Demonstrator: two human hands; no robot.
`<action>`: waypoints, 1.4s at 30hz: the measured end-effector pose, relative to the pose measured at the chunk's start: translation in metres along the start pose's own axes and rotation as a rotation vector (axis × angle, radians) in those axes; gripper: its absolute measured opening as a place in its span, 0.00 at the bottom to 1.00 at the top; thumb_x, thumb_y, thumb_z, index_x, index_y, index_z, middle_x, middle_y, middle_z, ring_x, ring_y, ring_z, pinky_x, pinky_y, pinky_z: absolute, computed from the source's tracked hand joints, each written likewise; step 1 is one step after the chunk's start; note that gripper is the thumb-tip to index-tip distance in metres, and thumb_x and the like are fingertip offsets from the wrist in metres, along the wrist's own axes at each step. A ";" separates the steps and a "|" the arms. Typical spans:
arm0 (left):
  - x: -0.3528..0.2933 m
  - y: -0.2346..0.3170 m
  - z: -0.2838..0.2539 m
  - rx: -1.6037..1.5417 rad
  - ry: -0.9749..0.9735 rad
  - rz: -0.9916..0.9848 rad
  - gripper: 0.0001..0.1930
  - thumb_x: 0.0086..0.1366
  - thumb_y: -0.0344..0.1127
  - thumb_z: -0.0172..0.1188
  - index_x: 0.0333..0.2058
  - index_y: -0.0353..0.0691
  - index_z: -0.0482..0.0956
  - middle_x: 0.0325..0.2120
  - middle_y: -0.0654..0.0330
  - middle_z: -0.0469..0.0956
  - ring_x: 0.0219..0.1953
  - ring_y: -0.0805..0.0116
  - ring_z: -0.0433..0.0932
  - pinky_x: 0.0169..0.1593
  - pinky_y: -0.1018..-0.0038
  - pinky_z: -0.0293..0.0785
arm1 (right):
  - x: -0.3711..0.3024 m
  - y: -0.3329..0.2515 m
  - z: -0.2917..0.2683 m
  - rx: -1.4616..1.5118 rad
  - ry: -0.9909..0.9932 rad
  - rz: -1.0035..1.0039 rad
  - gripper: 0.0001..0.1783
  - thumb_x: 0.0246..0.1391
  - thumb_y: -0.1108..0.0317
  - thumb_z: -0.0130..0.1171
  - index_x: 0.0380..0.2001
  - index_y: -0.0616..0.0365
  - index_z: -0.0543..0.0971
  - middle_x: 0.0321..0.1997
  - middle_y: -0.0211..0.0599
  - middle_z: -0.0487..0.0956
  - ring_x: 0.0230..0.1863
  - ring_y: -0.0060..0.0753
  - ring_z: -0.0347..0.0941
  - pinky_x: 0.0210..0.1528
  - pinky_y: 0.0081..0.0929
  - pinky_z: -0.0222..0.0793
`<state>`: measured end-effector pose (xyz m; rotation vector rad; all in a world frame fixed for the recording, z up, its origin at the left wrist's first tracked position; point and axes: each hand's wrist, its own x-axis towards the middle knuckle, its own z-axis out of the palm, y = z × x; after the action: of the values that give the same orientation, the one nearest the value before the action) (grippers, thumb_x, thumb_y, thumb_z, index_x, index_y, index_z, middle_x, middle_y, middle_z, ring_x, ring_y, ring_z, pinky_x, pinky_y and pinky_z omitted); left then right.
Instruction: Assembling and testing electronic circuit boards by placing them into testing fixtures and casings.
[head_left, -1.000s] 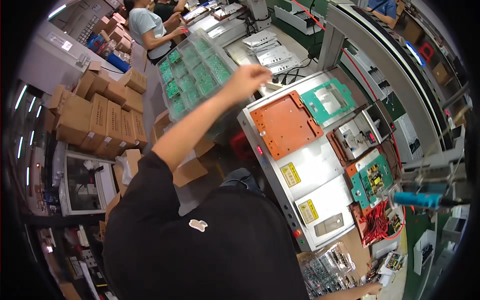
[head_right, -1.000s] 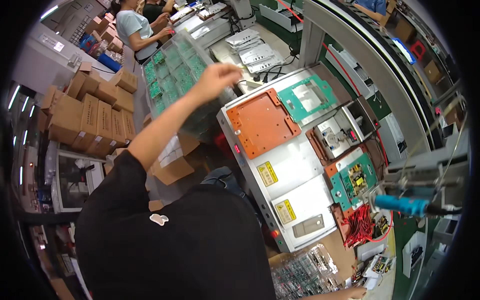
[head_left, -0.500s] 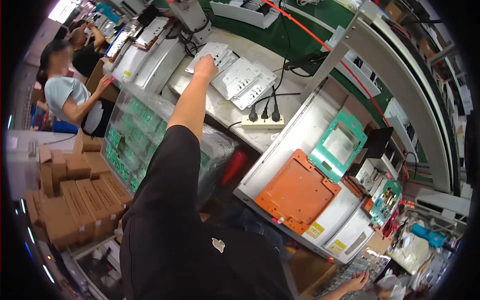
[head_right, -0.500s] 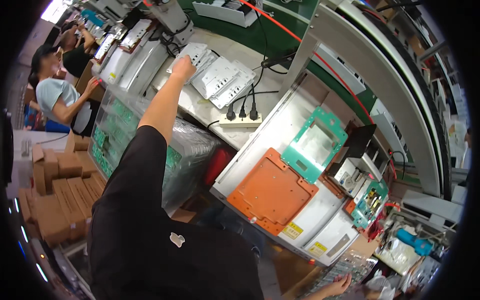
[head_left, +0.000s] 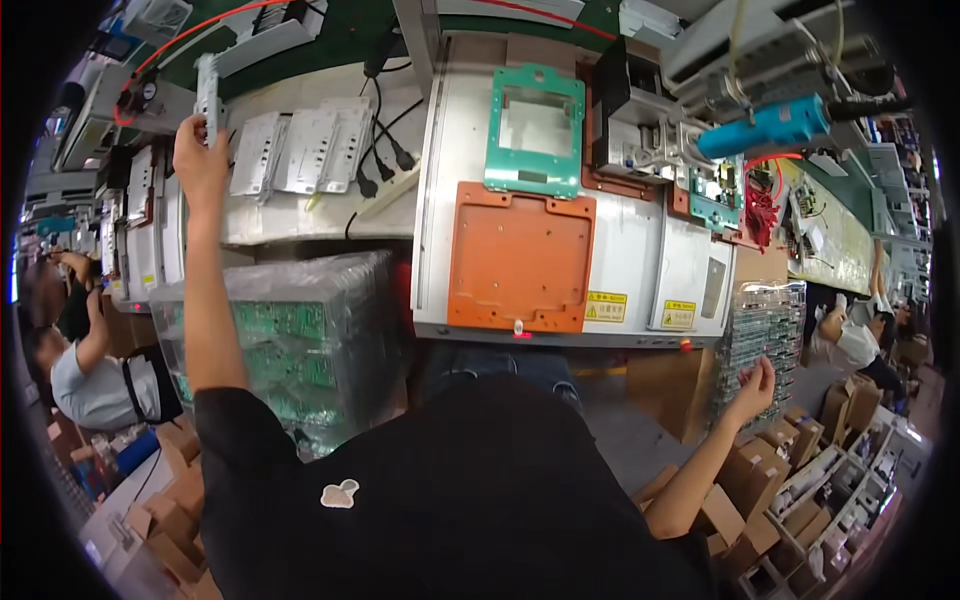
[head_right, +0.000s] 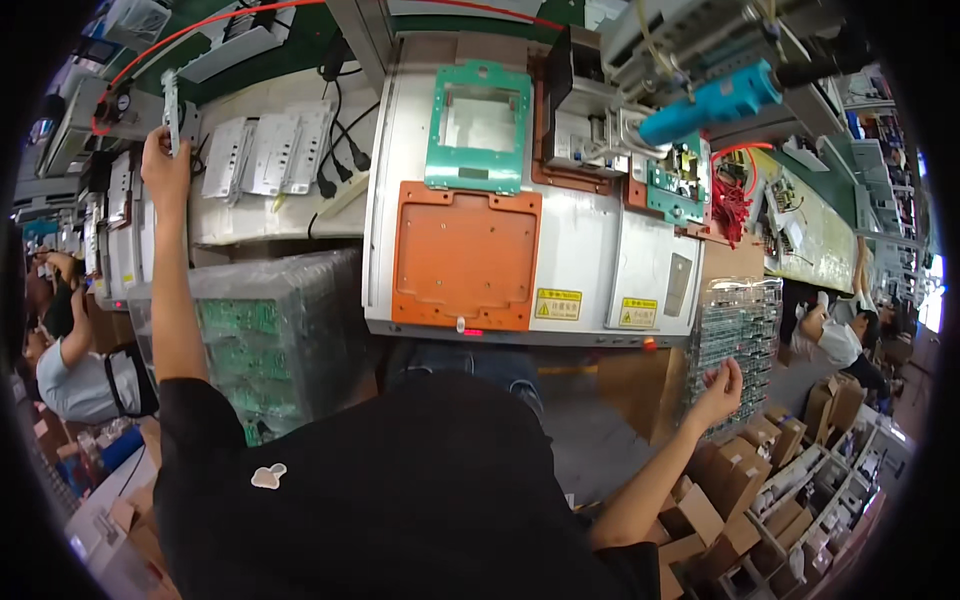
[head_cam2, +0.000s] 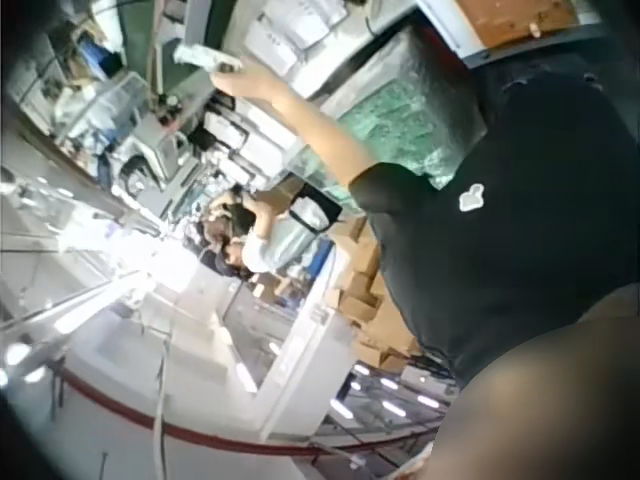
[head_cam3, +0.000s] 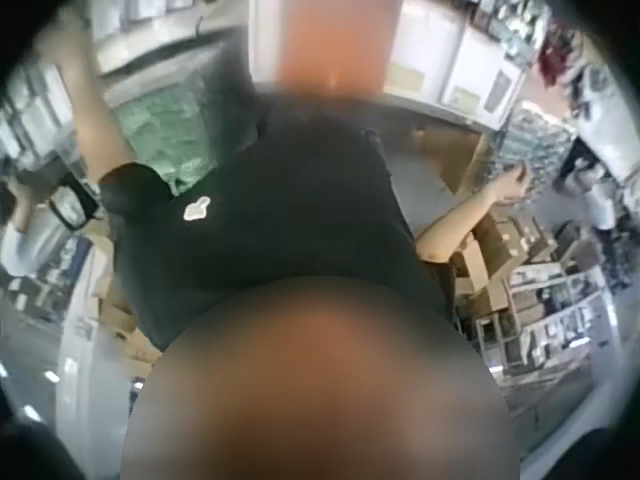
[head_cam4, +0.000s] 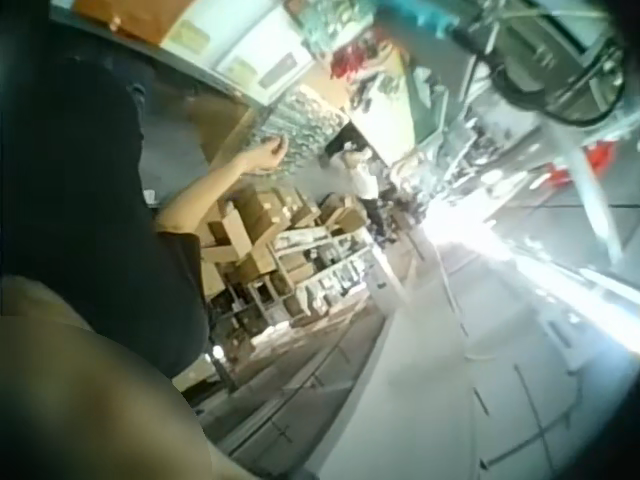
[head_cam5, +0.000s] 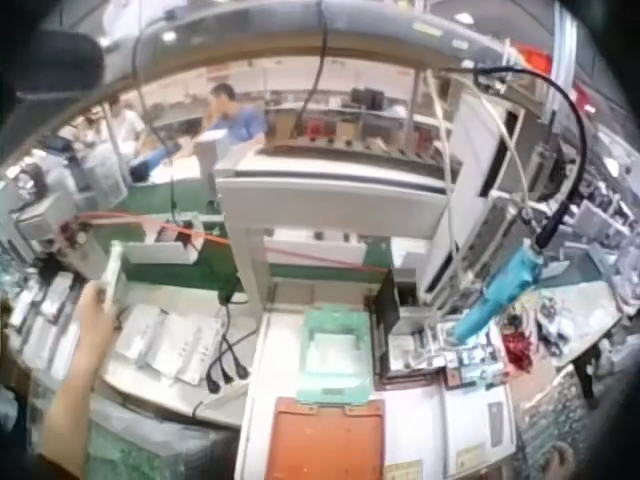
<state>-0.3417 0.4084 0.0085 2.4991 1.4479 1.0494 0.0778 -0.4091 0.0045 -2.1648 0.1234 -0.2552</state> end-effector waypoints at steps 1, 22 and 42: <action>-0.009 0.053 -0.012 -0.103 -0.039 0.064 0.15 0.55 0.25 0.65 0.43 0.36 0.78 0.34 0.53 0.77 0.35 0.58 0.76 0.41 0.67 0.74 | -0.006 -0.003 0.009 0.007 0.029 0.019 0.10 0.62 0.73 0.59 0.46 0.59 0.83 0.37 0.32 0.83 0.28 0.19 0.74 0.30 0.16 0.71; -0.152 0.153 0.022 -0.138 -0.988 0.654 0.29 0.64 0.30 0.63 0.64 0.45 0.70 0.71 0.52 0.57 0.73 0.48 0.53 0.71 0.60 0.54 | -0.047 -0.023 0.075 0.108 -0.015 -0.069 0.08 0.65 0.74 0.56 0.43 0.62 0.83 0.35 0.31 0.83 0.30 0.17 0.76 0.33 0.17 0.71; -0.196 0.192 0.063 -0.192 -0.717 0.369 0.19 0.66 0.35 0.61 0.55 0.42 0.78 0.63 0.48 0.69 0.66 0.47 0.65 0.69 0.57 0.59 | 0.144 -0.006 0.166 -0.325 -0.584 -0.922 0.11 0.65 0.74 0.53 0.48 0.65 0.78 0.47 0.46 0.78 0.51 0.44 0.74 0.55 0.35 0.68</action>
<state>-0.2258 0.1645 -0.0694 2.6248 0.6710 0.2213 0.2562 -0.2996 -0.0625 -2.3835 -1.2531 -0.1042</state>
